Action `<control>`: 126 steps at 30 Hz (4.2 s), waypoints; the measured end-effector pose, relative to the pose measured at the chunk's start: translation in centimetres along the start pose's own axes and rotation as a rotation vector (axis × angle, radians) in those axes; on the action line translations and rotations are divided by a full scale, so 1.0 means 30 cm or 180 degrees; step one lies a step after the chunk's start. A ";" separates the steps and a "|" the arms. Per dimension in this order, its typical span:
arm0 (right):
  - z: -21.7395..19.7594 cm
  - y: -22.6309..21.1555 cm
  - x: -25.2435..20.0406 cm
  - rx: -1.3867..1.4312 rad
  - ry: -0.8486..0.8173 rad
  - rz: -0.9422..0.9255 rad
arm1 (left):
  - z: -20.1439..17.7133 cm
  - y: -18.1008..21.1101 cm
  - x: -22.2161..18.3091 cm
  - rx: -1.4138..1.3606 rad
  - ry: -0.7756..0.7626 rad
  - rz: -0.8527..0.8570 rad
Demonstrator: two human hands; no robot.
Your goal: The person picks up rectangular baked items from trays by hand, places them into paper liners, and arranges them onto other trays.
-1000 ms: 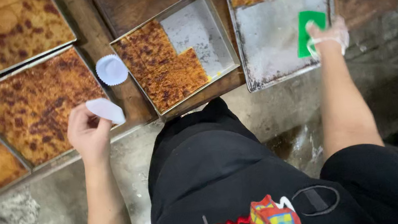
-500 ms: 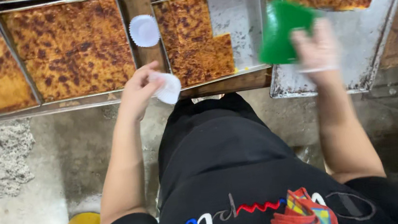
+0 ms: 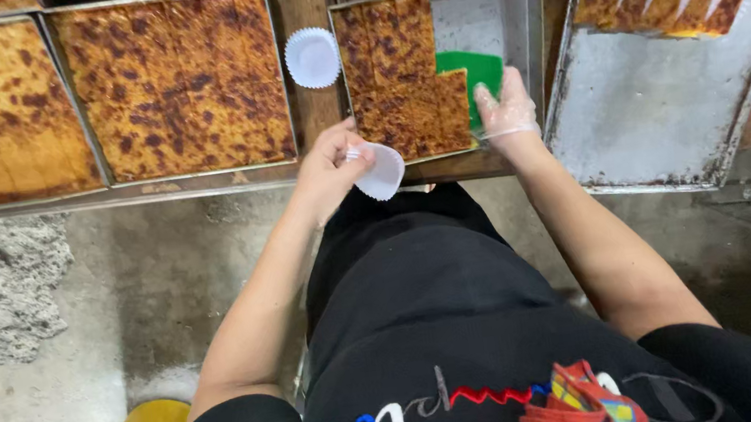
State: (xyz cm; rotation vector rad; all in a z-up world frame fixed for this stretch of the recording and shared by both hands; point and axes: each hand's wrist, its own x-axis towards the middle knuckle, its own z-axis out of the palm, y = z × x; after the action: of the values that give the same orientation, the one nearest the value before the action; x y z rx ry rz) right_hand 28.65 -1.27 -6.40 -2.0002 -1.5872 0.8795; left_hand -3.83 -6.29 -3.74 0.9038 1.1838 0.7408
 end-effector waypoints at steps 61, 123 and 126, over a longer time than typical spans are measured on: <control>-0.498 -0.173 -0.112 0.3622 -0.1264 -0.0220 | 0.678 0.129 0.285 0.1220 0.0143 0.2040; -1.012 0.847 0.385 -0.1905 -0.0291 -0.0451 | 0.309 0.234 0.107 0.3641 0.2244 0.1027; -0.900 0.601 0.256 -0.0960 0.0470 -0.0846 | 0.143 0.205 0.132 0.3929 0.2346 0.0819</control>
State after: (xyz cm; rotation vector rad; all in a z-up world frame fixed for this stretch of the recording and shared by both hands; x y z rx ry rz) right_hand 61.34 3.02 -1.32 -1.9302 -1.9322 0.4017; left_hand 1.12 -0.85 0.49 1.9069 2.2920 0.4935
